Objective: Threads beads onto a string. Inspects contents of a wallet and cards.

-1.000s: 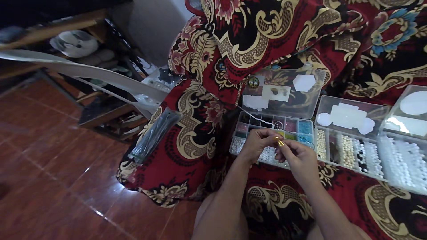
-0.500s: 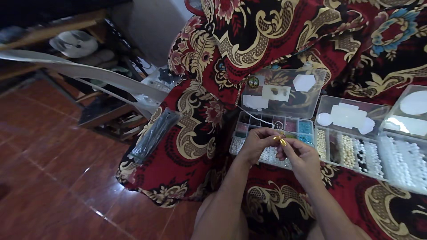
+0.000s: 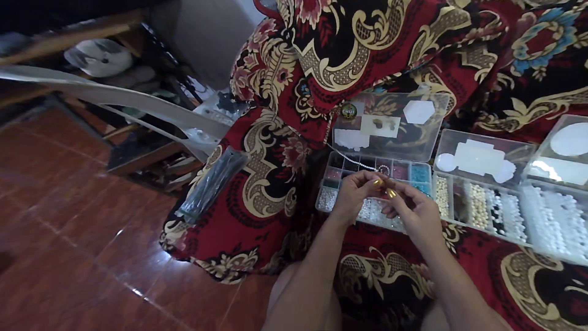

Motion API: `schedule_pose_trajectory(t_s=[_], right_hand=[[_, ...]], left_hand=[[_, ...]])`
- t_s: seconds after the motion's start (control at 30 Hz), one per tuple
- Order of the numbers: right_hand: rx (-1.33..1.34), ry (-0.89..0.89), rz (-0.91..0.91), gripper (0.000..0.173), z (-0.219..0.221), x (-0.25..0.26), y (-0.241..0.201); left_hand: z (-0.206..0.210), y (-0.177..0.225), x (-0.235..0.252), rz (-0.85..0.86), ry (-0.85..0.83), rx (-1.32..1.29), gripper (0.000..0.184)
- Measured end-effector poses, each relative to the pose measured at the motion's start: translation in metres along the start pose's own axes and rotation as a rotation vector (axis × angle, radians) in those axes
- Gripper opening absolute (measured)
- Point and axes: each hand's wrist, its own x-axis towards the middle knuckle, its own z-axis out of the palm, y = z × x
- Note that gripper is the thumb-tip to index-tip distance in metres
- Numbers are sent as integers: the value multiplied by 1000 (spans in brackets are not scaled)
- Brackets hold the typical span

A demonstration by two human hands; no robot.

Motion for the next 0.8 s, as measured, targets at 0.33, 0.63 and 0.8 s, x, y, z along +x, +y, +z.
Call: schedule_pose_trajectory(t_s=[0.33, 0.63, 0.8], right_hand=[[-58, 77, -35, 15, -6, 3, 4], [-22, 160, -77, 16, -10, 9, 9], [-14, 162, -84, 15, -9, 9, 8]], left_hand=[[-12, 8, -2, -65, 15, 497, 9], [-6, 20, -2, -430, -192, 1509, 21], [0, 14, -1, -457, -221, 1544, 21]])
